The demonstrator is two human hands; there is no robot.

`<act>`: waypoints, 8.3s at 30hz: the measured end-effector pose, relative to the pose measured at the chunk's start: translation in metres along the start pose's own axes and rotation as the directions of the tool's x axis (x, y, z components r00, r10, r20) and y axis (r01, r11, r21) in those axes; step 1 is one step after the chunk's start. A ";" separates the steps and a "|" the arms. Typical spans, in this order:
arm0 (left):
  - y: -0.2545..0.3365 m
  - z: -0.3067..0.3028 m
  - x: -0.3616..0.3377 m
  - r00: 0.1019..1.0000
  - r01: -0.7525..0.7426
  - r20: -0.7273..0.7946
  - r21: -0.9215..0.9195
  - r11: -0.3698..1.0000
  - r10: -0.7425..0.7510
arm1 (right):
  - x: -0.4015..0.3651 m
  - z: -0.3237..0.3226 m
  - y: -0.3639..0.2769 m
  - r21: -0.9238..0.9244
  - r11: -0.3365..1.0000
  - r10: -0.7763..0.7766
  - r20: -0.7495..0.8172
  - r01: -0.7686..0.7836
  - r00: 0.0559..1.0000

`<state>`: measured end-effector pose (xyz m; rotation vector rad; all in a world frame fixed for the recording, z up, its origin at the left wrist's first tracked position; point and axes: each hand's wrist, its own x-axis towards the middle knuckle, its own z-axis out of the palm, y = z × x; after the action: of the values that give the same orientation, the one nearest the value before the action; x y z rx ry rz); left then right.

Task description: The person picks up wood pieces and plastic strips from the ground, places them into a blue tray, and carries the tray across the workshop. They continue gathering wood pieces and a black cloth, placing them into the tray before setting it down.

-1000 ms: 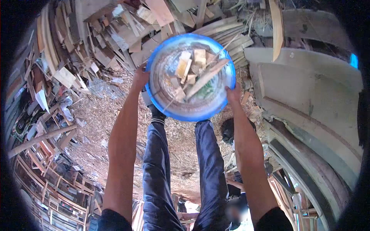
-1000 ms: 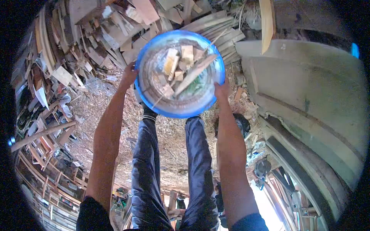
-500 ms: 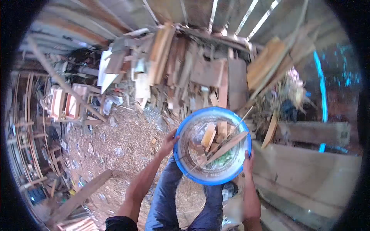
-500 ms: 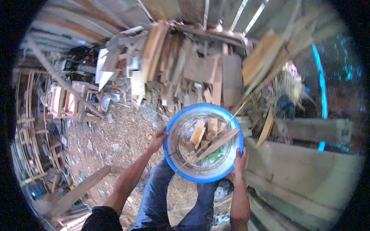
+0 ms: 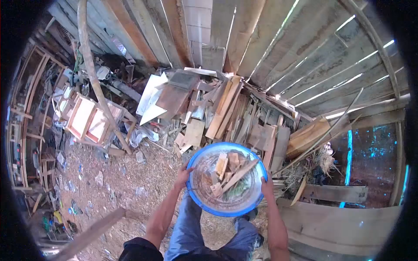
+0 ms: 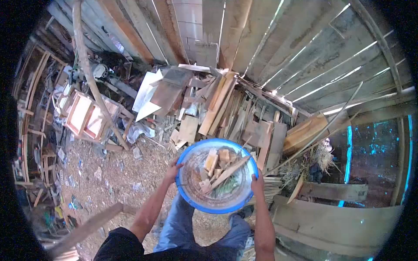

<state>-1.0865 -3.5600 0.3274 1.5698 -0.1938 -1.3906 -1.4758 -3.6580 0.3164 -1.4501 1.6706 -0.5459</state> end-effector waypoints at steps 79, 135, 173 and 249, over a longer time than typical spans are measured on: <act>0.133 -0.537 -0.288 0.487 -0.655 -0.849 -0.509 0.559 -0.204 | -0.179 0.579 -0.629 0.082 0.883 -0.232 0.932 0.461 0.278; 0.066 -1.362 -0.661 -0.169 -0.974 -0.699 0.012 0.225 -0.695 | -1.119 1.395 -0.954 0.319 0.703 0.121 0.827 0.636 -0.549; -0.189 -1.721 -1.052 -0.261 -0.964 -0.555 0.186 0.187 -0.790 | -1.768 1.583 -0.866 0.429 0.608 0.258 0.689 0.669 -0.677; -0.913 -2.955 -2.092 0.312 -0.667 -0.856 -0.507 0.546 -0.413 | -3.118 1.969 -0.549 -0.038 0.917 -0.054 0.975 0.398 0.217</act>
<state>0.2315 -0.0784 0.6094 1.1489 0.9660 0.0112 0.3826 -0.4385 0.6005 -1.6906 0.4669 0.5011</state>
